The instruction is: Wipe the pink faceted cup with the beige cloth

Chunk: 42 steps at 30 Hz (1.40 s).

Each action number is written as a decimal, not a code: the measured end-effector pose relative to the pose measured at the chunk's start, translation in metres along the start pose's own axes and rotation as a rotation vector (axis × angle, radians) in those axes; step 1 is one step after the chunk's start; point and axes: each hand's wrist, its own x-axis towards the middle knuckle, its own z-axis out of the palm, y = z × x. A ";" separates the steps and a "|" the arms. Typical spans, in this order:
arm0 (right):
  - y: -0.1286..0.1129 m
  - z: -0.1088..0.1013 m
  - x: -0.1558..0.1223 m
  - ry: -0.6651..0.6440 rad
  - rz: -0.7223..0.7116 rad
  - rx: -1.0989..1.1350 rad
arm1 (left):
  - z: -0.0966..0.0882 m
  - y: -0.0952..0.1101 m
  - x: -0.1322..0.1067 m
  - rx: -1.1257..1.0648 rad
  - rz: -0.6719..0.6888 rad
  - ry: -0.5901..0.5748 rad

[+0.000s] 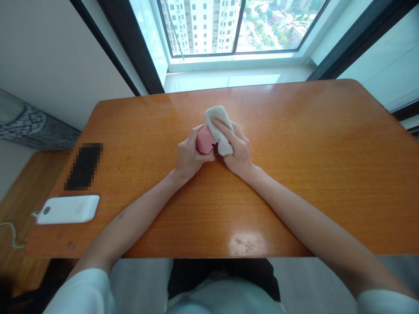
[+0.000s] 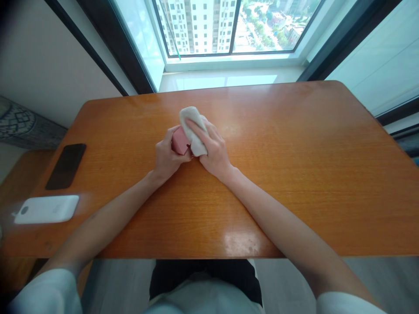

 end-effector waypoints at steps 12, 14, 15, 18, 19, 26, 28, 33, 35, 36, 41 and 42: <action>-0.012 -0.002 0.000 -0.111 -0.215 -0.075 | 0.000 -0.008 -0.001 -0.027 0.003 0.015; -0.004 -0.002 0.002 -0.044 -0.026 -0.015 | 0.000 -0.003 -0.001 -0.023 0.008 0.029; 0.001 -0.002 0.003 -0.029 0.078 0.026 | 0.000 -0.001 0.000 -0.019 0.008 0.029; 0.013 -0.001 0.006 -0.054 0.249 0.131 | -0.002 0.002 0.000 -0.008 -0.008 0.015; 0.015 0.000 0.006 -0.060 0.256 0.149 | -0.003 0.002 0.000 -0.011 -0.013 0.012; 0.004 -0.006 -0.003 0.065 0.129 -0.023 | 0.002 -0.001 0.000 -0.223 0.069 -0.089; 0.000 -0.009 -0.006 0.106 0.065 -0.138 | 0.005 0.001 -0.001 -0.263 0.061 -0.123; -0.009 -0.011 -0.009 0.106 -0.110 -0.301 | 0.006 0.001 -0.001 -0.284 0.119 -0.097; -0.012 -0.011 -0.008 0.098 -0.189 -0.328 | 0.005 -0.001 -0.001 -0.281 0.146 -0.082; -0.013 -0.011 -0.008 0.095 -0.219 -0.342 | 0.004 -0.001 -0.001 -0.277 0.150 -0.082; -0.015 -0.010 -0.006 0.033 -0.236 -0.396 | 0.002 0.000 -0.003 -0.283 0.143 -0.106; -0.015 -0.010 -0.005 0.011 -0.226 -0.388 | 0.002 0.001 -0.003 -0.291 0.140 -0.108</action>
